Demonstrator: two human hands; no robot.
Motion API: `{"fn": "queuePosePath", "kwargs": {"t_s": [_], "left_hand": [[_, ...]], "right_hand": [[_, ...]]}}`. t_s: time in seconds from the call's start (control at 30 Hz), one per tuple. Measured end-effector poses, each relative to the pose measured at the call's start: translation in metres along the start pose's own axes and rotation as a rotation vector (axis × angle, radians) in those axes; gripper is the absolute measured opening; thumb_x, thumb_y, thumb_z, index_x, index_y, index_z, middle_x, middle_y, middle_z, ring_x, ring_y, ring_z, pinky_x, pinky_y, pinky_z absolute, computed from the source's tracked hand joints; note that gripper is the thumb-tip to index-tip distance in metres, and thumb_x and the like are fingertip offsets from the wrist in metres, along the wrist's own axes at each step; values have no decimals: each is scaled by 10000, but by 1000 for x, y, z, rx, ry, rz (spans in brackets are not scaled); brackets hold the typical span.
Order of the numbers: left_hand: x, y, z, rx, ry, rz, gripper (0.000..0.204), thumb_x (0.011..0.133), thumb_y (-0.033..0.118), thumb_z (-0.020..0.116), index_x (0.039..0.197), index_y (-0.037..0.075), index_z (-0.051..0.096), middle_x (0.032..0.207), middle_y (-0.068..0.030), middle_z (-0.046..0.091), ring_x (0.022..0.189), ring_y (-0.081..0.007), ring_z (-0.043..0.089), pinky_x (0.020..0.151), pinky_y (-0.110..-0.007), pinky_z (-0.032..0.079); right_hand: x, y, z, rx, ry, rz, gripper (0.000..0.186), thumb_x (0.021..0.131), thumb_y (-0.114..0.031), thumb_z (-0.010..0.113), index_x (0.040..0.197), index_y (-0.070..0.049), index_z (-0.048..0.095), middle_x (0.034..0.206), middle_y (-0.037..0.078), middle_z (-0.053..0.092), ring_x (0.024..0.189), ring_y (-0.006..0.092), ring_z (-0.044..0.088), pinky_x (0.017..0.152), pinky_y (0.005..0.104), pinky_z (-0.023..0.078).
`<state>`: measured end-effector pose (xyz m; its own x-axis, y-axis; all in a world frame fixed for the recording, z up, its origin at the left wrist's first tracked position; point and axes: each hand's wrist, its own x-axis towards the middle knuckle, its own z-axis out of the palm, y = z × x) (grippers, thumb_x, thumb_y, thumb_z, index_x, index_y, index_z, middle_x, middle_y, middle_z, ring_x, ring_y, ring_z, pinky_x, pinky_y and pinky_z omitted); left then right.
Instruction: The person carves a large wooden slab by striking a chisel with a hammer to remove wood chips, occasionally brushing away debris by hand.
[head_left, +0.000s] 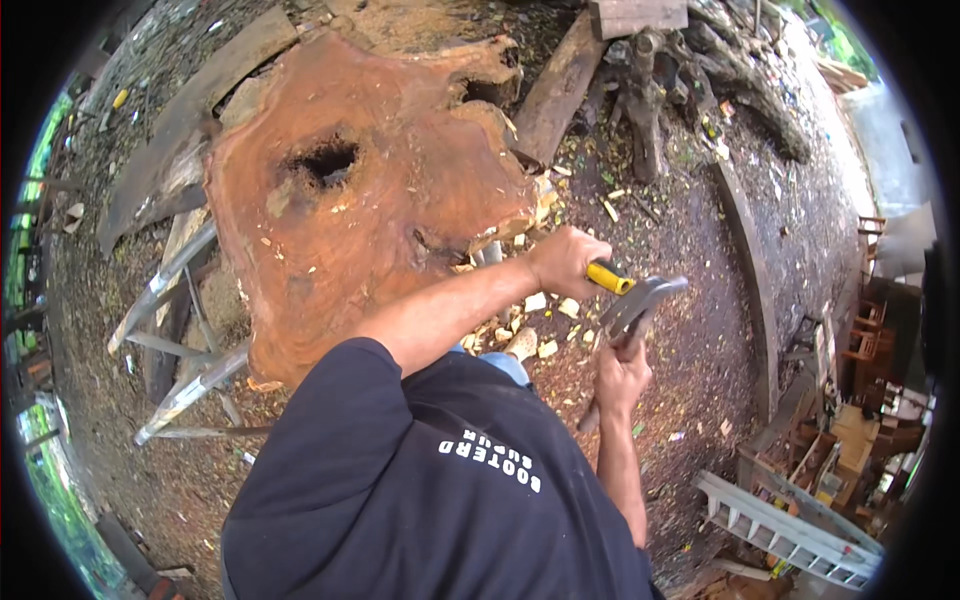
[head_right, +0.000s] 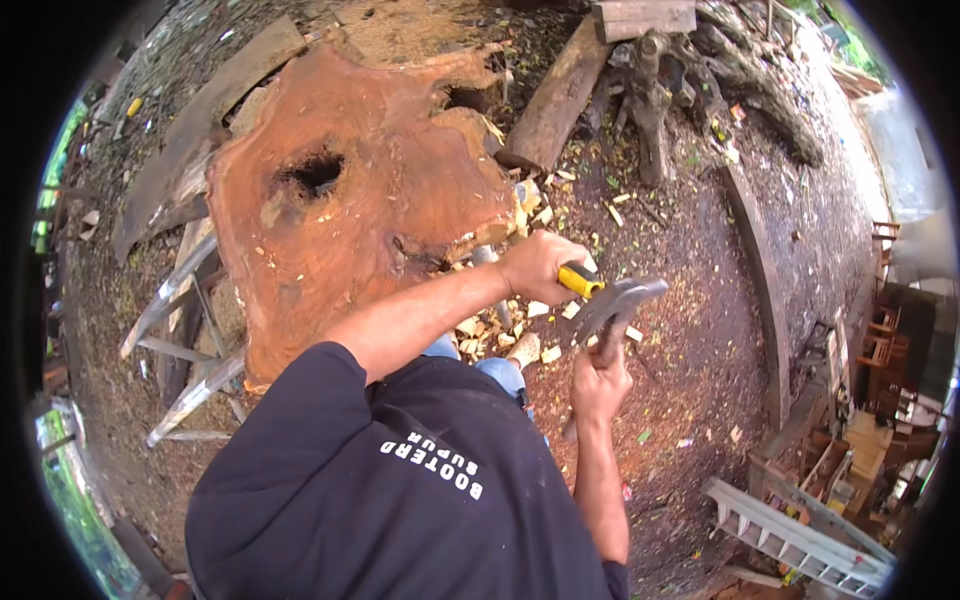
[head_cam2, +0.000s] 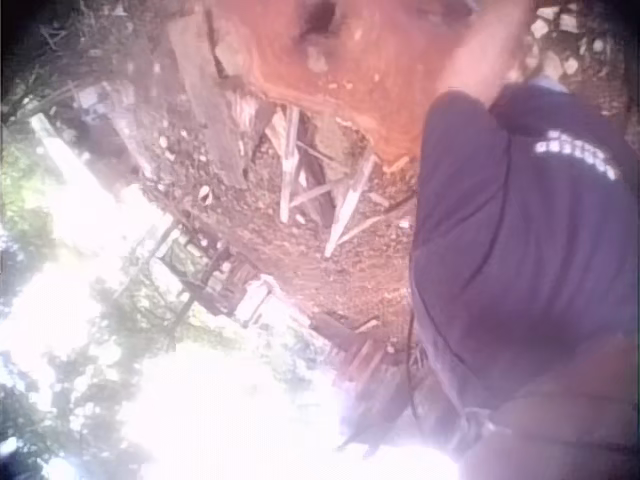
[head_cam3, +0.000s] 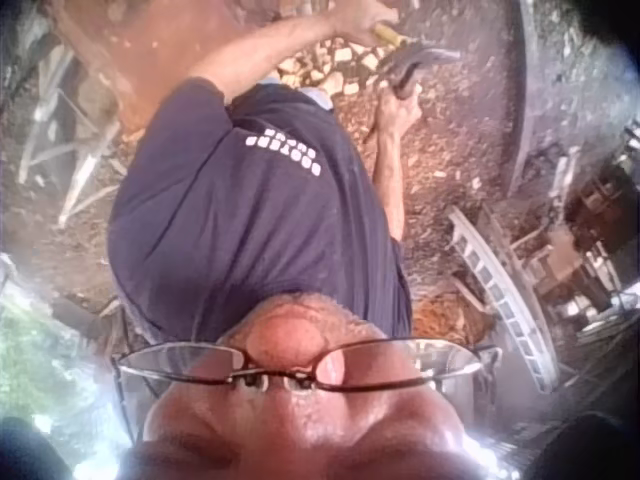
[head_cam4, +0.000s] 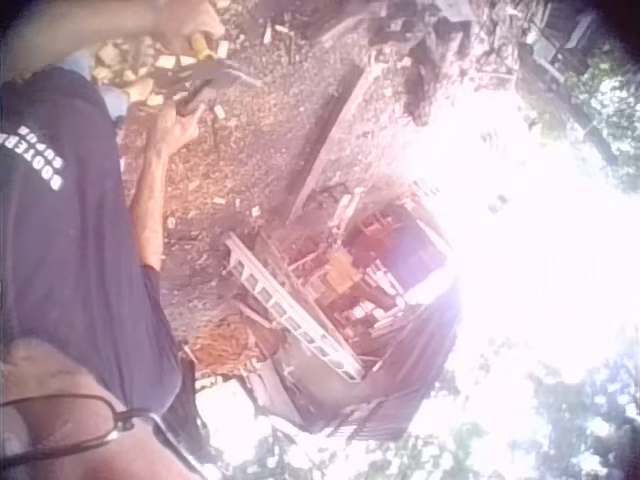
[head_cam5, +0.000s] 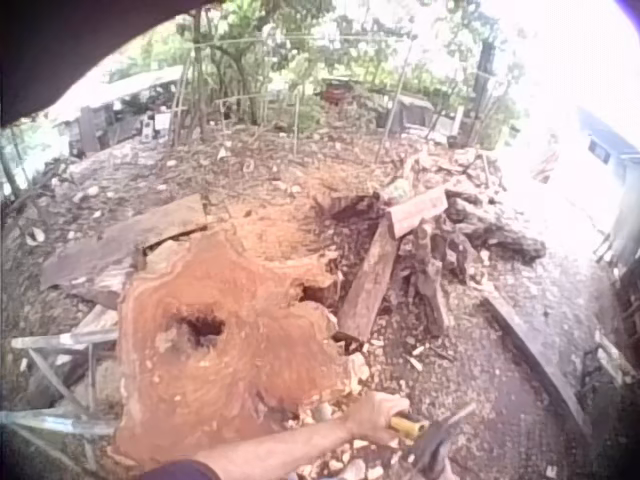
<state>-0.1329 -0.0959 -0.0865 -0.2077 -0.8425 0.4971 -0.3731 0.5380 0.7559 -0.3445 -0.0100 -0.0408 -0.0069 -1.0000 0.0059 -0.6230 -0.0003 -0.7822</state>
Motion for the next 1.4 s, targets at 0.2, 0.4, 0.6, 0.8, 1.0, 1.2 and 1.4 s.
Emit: {"fn": "queuePosePath", "kwargs": {"t_s": [0.2, 0.4, 0.6, 0.8, 1.0, 1.2, 1.4], "left_hand": [[-4, 6, -13, 1, 52, -41, 166, 677, 144, 731, 775, 107, 603, 695, -61, 631, 668, -285, 663, 605, -392, 513], [-1, 7, 0, 4, 93, 11, 243, 704, 210, 754, 679, 110, 534, 630, -87, 588, 616, -306, 643, 560, -426, 499], [-6, 5, -10, 1, 117, -40, 180, 683, 147, 703, 675, 101, 528, 632, -103, 584, 626, -320, 642, 571, -431, 501], [-2, 8, -11, 33, 106, -7, 192, 688, 144, 699, 669, 97, 514, 628, -102, 577, 615, -322, 633, 556, -434, 493], [-5, 4, -5, 38, 111, -17, 184, 691, 172, 710, 685, 107, 538, 649, -85, 593, 632, -315, 641, 581, -421, 503], [-4, 5, -11, 40, 105, -30, 189, 672, 151, 705, 671, 106, 521, 639, -88, 589, 620, -312, 637, 568, -426, 500], [-5, 6, -4, -22, 181, -220, 200, 711, 196, 749, 687, 104, 573, 647, -90, 602, 622, -289, 648, 571, -402, 500]], "right_hand": [[-13, -55, -85, 199, 318, -493, 169, 794, 24, 589, 959, -5, 613, 682, 43, 605, 529, 116, 570, 504, 282, 503], [-9, -9, -12, -240, 13, -221, 90, 797, -8, 547, 873, -14, 594, 640, 55, 577, 518, 139, 525, 555, 321, 517], [-6, -35, -46, 271, 96, 42, 192, 821, 65, 545, 957, -47, 619, 643, 0, 568, 505, 75, 515, 427, 244, 431], [-16, -90, -68, 366, 106, -592, 105, 831, 28, 520, 876, -26, 598, 631, 48, 588, 510, 182, 528, 524, 369, 488], [-7, -4, -12, -5, -47, 96, 252, 832, -40, 579, 1066, 2, 664, 694, 44, 647, 565, 111, 562, 512, 310, 488], [-7, -106, -79, 603, 188, -617, 169, 802, 73, 507, 960, 23, 542, 577, 24, 525, 465, 132, 543, 444, 263, 487], [-12, 10, -3, -263, -121, -43, 174, 801, -28, 585, 963, -25, 647, 743, 66, 687, 511, 163, 544, 535, 288, 476]]}}
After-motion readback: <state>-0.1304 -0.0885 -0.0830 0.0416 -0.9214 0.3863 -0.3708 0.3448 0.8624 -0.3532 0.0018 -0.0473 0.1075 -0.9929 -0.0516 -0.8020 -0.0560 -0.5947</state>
